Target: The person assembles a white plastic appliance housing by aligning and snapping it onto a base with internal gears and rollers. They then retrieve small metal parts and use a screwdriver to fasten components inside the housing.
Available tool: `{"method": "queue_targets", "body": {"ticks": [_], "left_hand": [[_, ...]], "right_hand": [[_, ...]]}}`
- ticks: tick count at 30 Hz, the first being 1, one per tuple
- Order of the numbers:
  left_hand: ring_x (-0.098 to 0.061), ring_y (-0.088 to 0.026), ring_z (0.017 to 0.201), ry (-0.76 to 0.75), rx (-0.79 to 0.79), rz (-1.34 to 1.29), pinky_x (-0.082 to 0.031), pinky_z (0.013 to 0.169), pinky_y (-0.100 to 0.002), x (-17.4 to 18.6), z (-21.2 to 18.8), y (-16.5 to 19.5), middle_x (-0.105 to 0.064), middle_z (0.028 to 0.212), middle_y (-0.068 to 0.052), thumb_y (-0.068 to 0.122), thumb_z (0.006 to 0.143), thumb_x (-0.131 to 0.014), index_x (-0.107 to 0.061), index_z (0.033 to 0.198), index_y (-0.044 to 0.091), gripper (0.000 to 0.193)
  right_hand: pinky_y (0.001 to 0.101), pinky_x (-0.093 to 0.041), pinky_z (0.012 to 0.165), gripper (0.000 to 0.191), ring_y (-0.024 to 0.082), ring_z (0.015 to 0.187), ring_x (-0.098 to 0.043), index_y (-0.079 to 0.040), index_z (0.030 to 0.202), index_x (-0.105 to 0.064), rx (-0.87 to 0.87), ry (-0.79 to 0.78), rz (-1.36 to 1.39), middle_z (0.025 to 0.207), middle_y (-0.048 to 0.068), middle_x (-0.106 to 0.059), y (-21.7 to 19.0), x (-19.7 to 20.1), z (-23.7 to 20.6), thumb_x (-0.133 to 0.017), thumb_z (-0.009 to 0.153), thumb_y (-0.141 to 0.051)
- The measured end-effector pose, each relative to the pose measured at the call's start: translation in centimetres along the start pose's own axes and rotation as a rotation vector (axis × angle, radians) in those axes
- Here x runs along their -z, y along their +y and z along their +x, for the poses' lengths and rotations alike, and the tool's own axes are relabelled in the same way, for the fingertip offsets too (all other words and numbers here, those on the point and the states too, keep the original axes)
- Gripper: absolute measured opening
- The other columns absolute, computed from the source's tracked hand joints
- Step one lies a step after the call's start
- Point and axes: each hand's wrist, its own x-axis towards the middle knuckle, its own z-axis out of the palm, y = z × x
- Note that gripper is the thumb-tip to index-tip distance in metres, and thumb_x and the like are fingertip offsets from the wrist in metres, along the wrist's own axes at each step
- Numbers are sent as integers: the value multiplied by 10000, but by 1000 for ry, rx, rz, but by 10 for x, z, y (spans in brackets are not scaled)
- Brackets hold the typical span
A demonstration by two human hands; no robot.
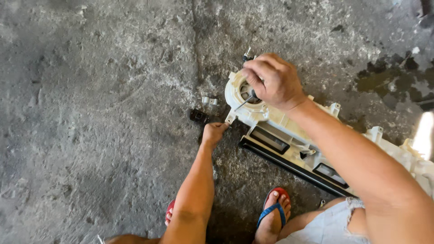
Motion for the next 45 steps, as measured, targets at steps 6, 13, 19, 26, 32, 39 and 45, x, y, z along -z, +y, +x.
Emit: {"method": "queue_targets", "body": {"ticks": [6, 13, 19, 26, 32, 39, 45], "left_hand": [[-725, -333, 885, 184, -12, 507, -573, 809, -426, -23, -19, 8, -757, 955, -151, 352, 796, -805, -807, 1011, 171, 281], [-699, -366, 943, 244, -139, 745, -560, 825, -482, -35, -23, 13, -735, 1011, -153, 318, 849, -733, -765, 963, 123, 228], [-694, -366, 945, 221, -197, 681, -549, 822, -480, -35, -19, 8, -730, 1009, -159, 308, 877, -731, -752, 962, 112, 215], [-401, -110, 594, -5, 103, -727, -335, 492, -281, -8, -25, 7, -553, 782, 21, 212, 1016, -760, -699, 1033, 81, 145], [-546, -116, 715, -162, 130, -1146, -456, 597, -277, 16, -29, 22, -631, 907, -19, 188, 1008, -636, -654, 1020, 111, 79], [-535, -111, 730, -309, -24, -1198, -447, 622, -256, 14, -14, 40, -689, 1005, -67, 105, 1004, -651, -638, 1021, 77, 36], [-527, -97, 704, -247, -19, -1136, -424, 593, -241, 17, 2, 45, -655, 926, -37, 84, 969, -650, -693, 1093, 71, 132]], "right_hand": [[453, -509, 1000, 461, 314, 1137, -637, -83, 1271, -659, 163, 11, 104, 1291, 142, -606, 6, 12, -4, -628, 815, -24], [462, -546, 978, 284, 303, 1076, -646, -90, 1306, -606, -99, -315, -147, 1331, 107, -518, -49, 45, -2, -550, 1036, -163], [425, -536, 1020, 602, 285, 1069, -641, -148, 1538, -402, -283, -659, -428, 1414, 139, -458, -80, 74, 5, -498, 952, -51], [380, -295, 1223, 731, 227, 1350, -377, -209, 1314, -605, 12, -673, -248, 1353, -1, -493, -49, 68, -4, -561, 724, 220], [397, -470, 1100, 422, 271, 1231, -535, -135, 1289, -630, 90, -504, -206, 1304, 70, -562, -66, 64, 4, -561, 903, 21], [462, -577, 906, 463, 326, 955, -697, -35, 1398, -534, -268, -530, -386, 1262, 260, -622, -75, 69, 14, -376, 1095, -348], [490, -579, 898, 452, 303, 906, -700, -102, 1452, -491, -196, -503, -352, 1293, 224, -566, -63, 61, 15, -357, 1085, -327]]}}
